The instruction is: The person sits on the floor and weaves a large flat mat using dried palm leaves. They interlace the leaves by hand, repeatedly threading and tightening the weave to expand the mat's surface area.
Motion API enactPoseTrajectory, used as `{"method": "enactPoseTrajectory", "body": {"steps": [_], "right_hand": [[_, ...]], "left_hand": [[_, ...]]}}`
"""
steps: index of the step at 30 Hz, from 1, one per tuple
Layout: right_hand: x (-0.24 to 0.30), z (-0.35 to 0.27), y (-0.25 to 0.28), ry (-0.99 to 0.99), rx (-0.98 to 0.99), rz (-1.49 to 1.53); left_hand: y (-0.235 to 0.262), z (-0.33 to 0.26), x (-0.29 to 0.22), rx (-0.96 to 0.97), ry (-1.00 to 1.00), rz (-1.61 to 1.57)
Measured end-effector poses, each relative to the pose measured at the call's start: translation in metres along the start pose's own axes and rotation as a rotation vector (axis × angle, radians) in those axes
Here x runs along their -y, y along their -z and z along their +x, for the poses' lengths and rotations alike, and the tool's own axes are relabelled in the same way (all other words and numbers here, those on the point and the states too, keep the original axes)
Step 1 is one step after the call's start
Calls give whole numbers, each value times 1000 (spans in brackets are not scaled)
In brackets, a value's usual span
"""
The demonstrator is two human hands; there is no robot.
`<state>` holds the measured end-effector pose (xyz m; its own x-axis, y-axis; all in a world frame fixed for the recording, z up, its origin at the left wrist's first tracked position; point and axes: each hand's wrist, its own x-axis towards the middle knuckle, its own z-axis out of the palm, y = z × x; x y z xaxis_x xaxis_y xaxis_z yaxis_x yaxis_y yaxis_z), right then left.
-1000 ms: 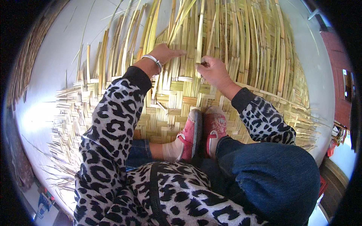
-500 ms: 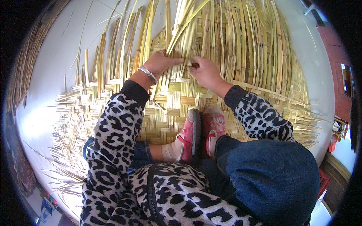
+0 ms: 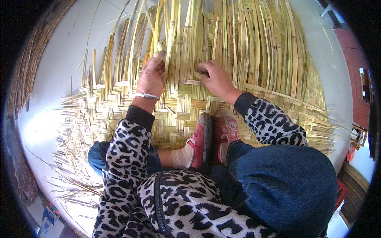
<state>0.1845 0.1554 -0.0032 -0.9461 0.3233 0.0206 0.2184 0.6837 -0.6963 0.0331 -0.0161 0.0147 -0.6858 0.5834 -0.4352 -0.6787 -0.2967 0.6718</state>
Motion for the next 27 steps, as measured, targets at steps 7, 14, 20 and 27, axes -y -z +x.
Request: {"method": "enactPoseTrajectory", "body": {"steps": [7, 14, 20, 27], "right_hand": [[7, -20, 5, 191, 81, -342], [9, -25, 5, 360, 152, -581], [11, -38, 2, 460, 231, -672], [16, -35, 4, 443, 192, -595]], "left_hand": [[10, -3, 4, -82, 81, 128], [14, -30, 0, 48, 99, 422], [32, -53, 18, -112, -3, 237], [61, -34, 11, -396, -65, 163]]}}
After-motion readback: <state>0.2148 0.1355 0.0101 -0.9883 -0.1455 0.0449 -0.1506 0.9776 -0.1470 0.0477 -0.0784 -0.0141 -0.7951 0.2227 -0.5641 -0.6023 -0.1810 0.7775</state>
